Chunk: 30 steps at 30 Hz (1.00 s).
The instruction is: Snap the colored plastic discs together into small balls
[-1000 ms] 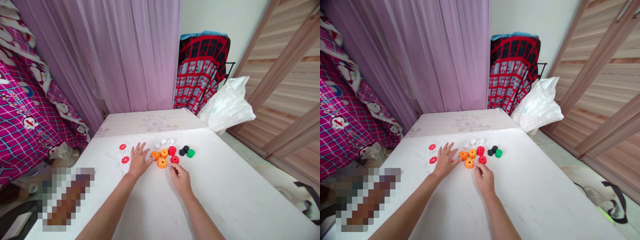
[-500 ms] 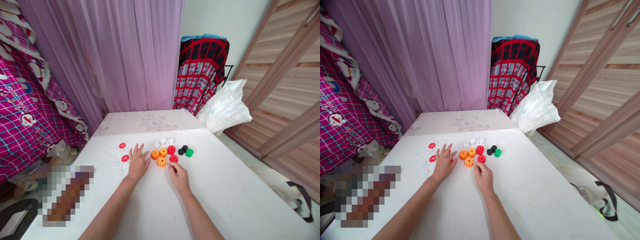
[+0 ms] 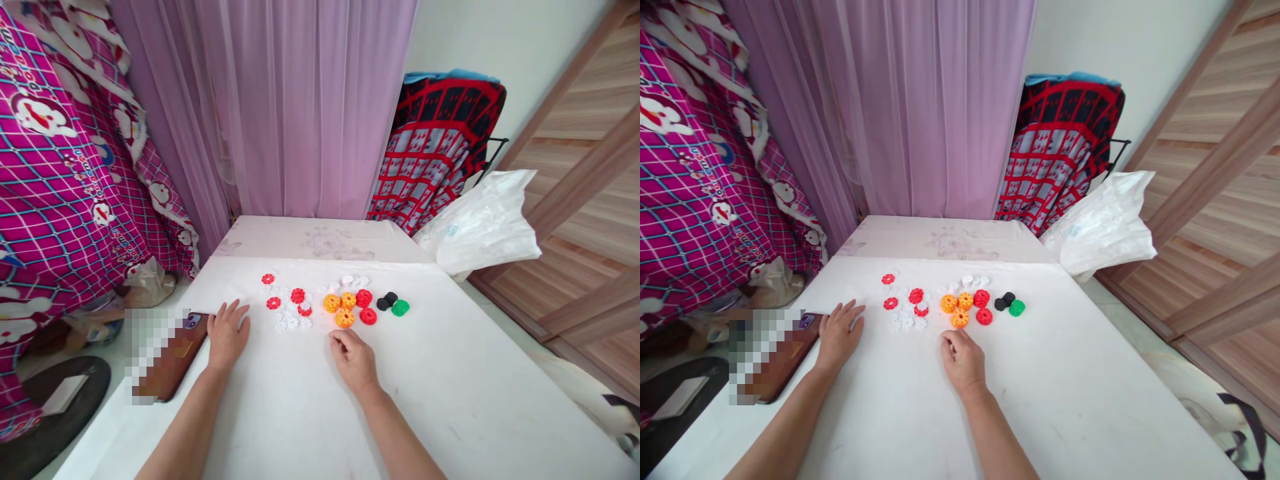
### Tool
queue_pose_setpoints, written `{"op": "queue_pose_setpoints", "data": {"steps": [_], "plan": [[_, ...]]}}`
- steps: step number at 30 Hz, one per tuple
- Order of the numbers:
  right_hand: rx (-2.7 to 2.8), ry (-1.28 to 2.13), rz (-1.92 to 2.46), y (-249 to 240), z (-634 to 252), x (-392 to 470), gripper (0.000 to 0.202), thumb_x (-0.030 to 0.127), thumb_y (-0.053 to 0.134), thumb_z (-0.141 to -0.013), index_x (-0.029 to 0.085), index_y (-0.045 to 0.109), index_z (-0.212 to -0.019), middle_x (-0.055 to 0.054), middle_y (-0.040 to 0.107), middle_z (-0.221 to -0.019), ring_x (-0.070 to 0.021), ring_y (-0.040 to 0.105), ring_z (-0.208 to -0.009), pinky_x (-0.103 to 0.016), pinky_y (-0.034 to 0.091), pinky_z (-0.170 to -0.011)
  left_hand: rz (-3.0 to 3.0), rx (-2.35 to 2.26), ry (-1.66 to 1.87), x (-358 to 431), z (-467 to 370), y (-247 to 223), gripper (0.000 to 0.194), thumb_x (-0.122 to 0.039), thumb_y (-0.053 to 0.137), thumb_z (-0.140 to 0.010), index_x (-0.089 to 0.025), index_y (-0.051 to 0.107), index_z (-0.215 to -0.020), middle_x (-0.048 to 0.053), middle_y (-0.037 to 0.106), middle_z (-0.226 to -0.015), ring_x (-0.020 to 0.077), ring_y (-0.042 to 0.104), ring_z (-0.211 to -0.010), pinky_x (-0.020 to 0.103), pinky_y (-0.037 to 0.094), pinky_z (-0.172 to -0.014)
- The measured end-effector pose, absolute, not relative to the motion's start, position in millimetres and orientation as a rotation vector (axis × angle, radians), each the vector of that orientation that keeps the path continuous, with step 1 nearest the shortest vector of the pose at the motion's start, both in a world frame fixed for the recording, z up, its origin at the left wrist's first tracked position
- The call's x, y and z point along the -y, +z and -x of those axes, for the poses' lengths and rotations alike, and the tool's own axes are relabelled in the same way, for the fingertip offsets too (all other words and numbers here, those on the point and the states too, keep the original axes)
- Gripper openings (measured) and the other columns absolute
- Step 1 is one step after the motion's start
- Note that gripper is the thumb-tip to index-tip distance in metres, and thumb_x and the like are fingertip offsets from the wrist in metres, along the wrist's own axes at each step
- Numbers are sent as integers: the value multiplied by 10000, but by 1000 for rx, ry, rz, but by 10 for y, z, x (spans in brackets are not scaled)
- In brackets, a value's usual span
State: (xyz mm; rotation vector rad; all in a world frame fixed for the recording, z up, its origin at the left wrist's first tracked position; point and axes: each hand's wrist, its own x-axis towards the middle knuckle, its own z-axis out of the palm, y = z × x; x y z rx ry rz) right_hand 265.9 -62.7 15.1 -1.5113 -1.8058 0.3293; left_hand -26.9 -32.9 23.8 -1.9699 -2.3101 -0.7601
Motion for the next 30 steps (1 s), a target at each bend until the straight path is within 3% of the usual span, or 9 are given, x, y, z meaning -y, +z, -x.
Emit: {"op": "queue_pose_setpoints", "data": {"steps": [3,8,14,21,24,30], "plan": [[1961,233,1568,227,-2361,645,247,248,480,-841,221,669,-997,-37,672,-908,-147,607,-834,-223,433,-780,2015,2299,-806,309,259,213,348,-271,409,-877,-235,651,-1124,92,567,-1339,322,409,-1321,603,236,-1079],[1948,164,1901,346,-2023,489,290,362,563,-821,220,643,-1062,-60,647,-977,-186,600,-906,-258,432,-758,2054,2256,-929,281,303,141,348,-277,401,-875,-221,655,-1107,85,595,-1305,304,453,-1290,553,287,-1080],[1885,256,2025,364,-1949,320,224,352,568,-817,226,640,-987,-47,652,-963,-181,610,-859,-265,418,-691,2077,2258,-1039,244,341,74,351,-303,409,-869,-231,660,-1103,79,591,-1310,293,456,-1290,532,325,-1073],[1861,300,1810,284,-2034,482,159,278,585,-781,237,635,-927,1,628,-869,-139,588,-774,-239,418,-695,2087,2264,-1043,238,348,64,357,-316,409,-866,-234,662,-1103,80,590,-1310,294,462,-1287,524,335,-1071],[1839,307,1730,420,-2161,402,198,312,590,-777,249,643,-957,2,620,-929,-128,574,-729,-245,421,-678,2078,2261,-1047,243,348,67,358,-325,406,-868,-235,664,-1100,79,594,-1305,293,472,-1277,523,336,-1072],[2029,112,1750,866,-2505,-420,212,307,613,-784,235,681,-971,-36,616,-1049,-184,540,-983,-298,384,-842,2069,2264,-1083,206,360,45,347,-334,413,-861,-256,663,-1089,66,604,-1294,285,484,-1268,530,347,-1063]]}}
